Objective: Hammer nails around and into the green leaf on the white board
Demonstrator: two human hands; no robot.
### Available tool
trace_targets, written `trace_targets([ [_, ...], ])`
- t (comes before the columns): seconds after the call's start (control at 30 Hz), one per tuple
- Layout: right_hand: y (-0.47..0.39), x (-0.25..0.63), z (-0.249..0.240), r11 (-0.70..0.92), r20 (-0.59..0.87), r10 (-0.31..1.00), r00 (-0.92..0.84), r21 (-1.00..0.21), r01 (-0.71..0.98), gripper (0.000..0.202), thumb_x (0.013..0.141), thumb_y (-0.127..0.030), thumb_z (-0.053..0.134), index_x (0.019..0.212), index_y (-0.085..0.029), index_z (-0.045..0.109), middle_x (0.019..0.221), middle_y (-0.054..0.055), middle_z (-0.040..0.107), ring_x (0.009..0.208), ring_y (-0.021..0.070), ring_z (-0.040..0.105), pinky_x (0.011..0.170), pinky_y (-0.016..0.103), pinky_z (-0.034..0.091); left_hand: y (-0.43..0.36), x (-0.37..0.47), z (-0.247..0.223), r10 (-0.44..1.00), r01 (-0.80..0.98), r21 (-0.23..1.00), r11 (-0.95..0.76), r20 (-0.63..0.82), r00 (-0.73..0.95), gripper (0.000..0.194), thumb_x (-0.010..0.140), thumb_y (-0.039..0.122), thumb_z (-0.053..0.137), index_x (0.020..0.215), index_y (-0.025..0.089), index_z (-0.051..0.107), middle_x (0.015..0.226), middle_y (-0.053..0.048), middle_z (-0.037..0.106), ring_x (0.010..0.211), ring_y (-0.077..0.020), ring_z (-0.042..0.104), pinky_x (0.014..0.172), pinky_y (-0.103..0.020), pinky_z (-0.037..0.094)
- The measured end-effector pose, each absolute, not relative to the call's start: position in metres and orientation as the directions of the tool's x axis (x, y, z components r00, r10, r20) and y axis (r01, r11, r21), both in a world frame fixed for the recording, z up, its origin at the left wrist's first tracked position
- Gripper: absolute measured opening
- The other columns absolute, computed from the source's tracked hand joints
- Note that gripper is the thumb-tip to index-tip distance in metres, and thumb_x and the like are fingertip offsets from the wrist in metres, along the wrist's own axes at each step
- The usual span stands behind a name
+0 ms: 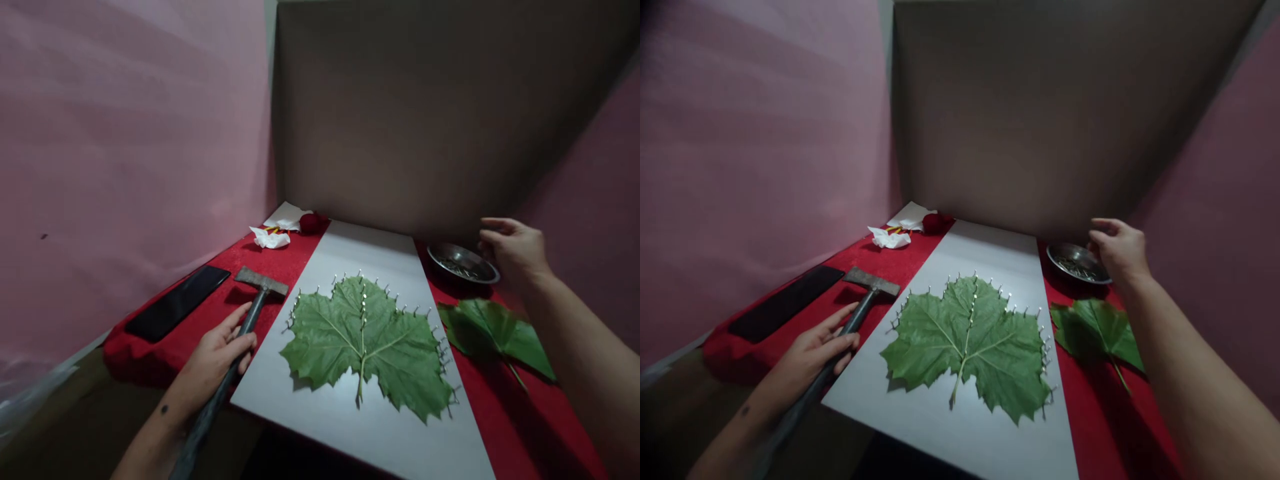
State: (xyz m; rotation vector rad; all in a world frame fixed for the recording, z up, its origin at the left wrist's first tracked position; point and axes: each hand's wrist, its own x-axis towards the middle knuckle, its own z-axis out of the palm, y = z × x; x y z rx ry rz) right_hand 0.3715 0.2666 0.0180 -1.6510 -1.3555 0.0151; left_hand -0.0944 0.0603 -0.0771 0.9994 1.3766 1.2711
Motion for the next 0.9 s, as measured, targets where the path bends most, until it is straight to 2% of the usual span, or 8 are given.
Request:
trace_targets([
  [0.07,0.239,0.352,0.021,0.198,0.526,0.780,0.338,-0.721,0.664,0.033,0.086,-0.035,0.051,0.113,-0.020,0.064,0.078,0.004,0.065,0.053,0.0082,0.056,0.049,0.021,0.044,0.060,-0.094,-0.076,0.977,-0.036,0.993,0.110,-0.115,-0.181,0.078,0.074,0.033,0.069,0.141,0.015,0.033,0.063,0.005,0.055,0.044,-0.0077,0.043,0.042,-0.019,0.036],
  [0.13,0.212,0.333,0.019,0.359,0.427,0.853,0.301,-0.897,0.257,0.028,0.075,-0.029,0.066,0.098,-0.014,0.067,0.068,0.002,0.061,0.051,0.0093,0.056,0.050,0.023,0.047,0.060,-0.092,-0.074,0.978,-0.027,0.994,0.106,-0.109,-0.177,0.076,0.073,0.032,0.070,0.139,0.015,0.036,0.064,0.005,0.055,0.044,-0.0073,0.043,0.042,-0.018,0.036],
  [0.2,0.193,0.320,0.012,0.389,0.371,0.887,0.275,-0.921,-0.012,0.025,0.066,-0.024,0.073,0.087,-0.011,0.068,0.063,0.003,0.061,0.053,0.0102,0.056,0.050,0.023,0.048,0.060,-0.091,-0.072,0.978,-0.020,0.994,0.106,-0.108,-0.177,0.076,0.072,0.033,0.070,0.138,0.015,0.038,0.063,0.005,0.054,0.044,-0.0077,0.043,0.040,-0.018,0.035],
  [0.3,0.183,0.318,-0.011,0.346,0.301,0.921,0.246,-0.923,-0.170,0.035,0.057,-0.019,0.080,0.089,-0.011,0.070,0.068,0.003,0.064,0.060,0.0106,0.059,0.059,0.025,0.053,0.059,-0.090,-0.070,0.977,-0.010,0.994,0.107,-0.107,-0.185,0.078,0.072,0.034,0.070,0.140,0.014,0.036,0.059,0.005,0.054,0.042,-0.0089,0.042,0.037,-0.018,0.032],
  [0.43,0.191,0.333,-0.041,0.292,0.249,0.936,0.248,-0.944,-0.155,0.032,0.056,-0.032,0.081,0.079,-0.013,0.071,0.060,0.002,0.062,0.050,0.0097,0.054,0.044,0.022,0.045,0.058,-0.090,-0.069,0.976,-0.003,0.994,0.105,-0.103,-0.191,0.081,0.070,0.034,0.071,0.141,0.013,0.036,0.057,0.005,0.055,0.042,-0.0095,0.043,0.039,-0.019,0.034],
  [0.53,0.193,0.342,-0.050,0.304,0.273,0.925,0.263,-0.949,-0.084,0.029,0.059,-0.038,0.079,0.073,-0.014,0.071,0.057,0.001,0.060,0.048,0.0088,0.051,0.041,0.021,0.040,0.058,-0.087,-0.066,0.974,-0.008,0.994,0.106,-0.105,-0.203,0.085,0.068,0.035,0.072,0.141,0.012,0.035,0.057,0.005,0.055,0.044,-0.0099,0.044,0.041,-0.019,0.036],
  [0.73,0.187,0.337,-0.053,0.183,0.266,0.939,0.218,-0.922,0.340,0.026,0.066,-0.038,0.072,0.075,-0.014,0.071,0.051,-0.001,0.057,0.044,0.0080,0.045,0.042,0.022,0.036,0.057,-0.082,-0.060,0.962,0.015,0.990,0.139,-0.131,-0.241,0.088,0.065,0.036,0.075,0.141,0.013,0.037,0.054,0.006,0.053,0.043,-0.0088,0.042,0.039,-0.018,0.033],
  [0.9,0.191,0.330,-0.058,0.151,0.188,0.977,0.101,-0.943,0.298,0.034,0.057,-0.035,0.076,0.083,-0.016,0.065,0.054,-0.002,0.060,0.044,0.0097,0.049,0.042,0.023,0.039,0.057,-0.082,-0.062,0.961,0.024,0.989,0.149,-0.139,-0.237,0.086,0.068,0.035,0.075,0.142,0.018,0.035,0.065,0.005,0.057,0.044,-0.0068,0.044,0.041,-0.017,0.036],
])
